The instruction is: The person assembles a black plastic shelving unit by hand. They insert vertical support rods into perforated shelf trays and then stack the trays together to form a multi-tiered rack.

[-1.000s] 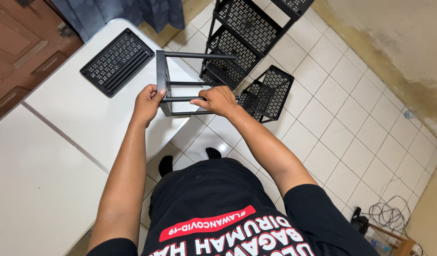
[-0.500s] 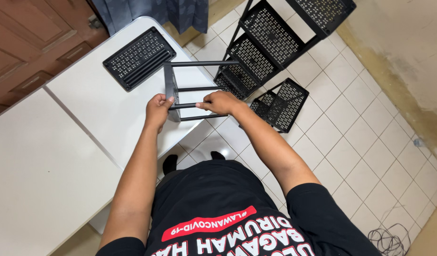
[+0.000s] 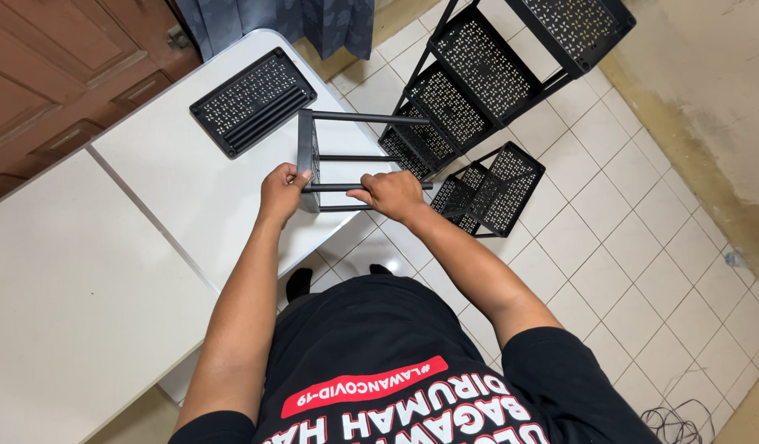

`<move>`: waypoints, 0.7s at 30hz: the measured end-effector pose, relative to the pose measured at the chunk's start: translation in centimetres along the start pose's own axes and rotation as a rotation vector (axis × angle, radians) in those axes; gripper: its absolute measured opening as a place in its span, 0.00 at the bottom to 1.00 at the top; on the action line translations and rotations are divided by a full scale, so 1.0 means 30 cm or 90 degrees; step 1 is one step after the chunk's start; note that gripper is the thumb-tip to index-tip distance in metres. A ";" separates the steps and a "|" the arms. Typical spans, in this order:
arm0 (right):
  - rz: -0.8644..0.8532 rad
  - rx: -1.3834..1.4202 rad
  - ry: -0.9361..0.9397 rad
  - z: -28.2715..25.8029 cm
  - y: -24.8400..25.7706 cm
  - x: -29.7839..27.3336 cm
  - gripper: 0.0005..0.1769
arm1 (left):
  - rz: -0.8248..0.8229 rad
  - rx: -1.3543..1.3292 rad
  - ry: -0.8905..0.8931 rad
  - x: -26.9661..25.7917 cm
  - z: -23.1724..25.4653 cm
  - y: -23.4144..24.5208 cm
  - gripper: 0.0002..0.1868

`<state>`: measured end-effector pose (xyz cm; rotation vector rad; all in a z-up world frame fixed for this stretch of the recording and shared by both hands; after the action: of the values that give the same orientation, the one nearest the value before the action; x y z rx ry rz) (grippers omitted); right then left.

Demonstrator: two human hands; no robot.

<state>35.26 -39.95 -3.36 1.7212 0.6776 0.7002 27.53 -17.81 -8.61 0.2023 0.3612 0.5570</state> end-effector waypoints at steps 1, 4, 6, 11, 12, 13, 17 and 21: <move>0.040 0.002 0.013 -0.011 0.005 -0.014 0.33 | -0.002 -0.001 0.013 -0.005 -0.004 0.000 0.10; 0.097 0.021 0.023 -0.016 0.016 -0.019 0.32 | 0.001 -0.003 0.035 -0.006 0.005 0.004 0.11; 0.045 0.053 -0.009 0.000 0.006 -0.007 0.31 | 0.015 0.000 0.037 -0.015 0.007 0.009 0.11; -0.303 0.196 -0.164 0.104 -0.034 0.055 0.34 | 0.009 -0.009 0.038 -0.021 0.006 0.001 0.12; -0.426 0.234 -0.232 0.118 -0.050 0.044 0.35 | 0.009 -0.013 0.030 -0.018 0.006 0.004 0.12; -0.414 0.256 -0.230 0.116 -0.042 0.043 0.36 | 0.015 -0.004 0.028 -0.016 0.005 0.007 0.11; -0.337 0.249 -0.217 0.088 -0.011 0.030 0.35 | 0.023 -0.001 0.022 -0.013 -0.009 0.013 0.11; -0.226 0.209 -0.156 0.041 0.041 0.030 0.34 | 0.020 0.005 0.047 -0.013 -0.034 0.027 0.11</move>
<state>36.89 -40.34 -2.34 1.8764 0.9318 0.1304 26.44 -17.25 -9.20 0.1959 0.4324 0.5949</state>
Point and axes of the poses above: each hand's wrist, its own x-axis towards the middle knuckle, its own y-axis out of the back of the hand, z = x × y, the point moved 5 cm from there along x, towards the middle knuckle, and after that the axes turned 8 degrees about z, right-handed, at the moved point
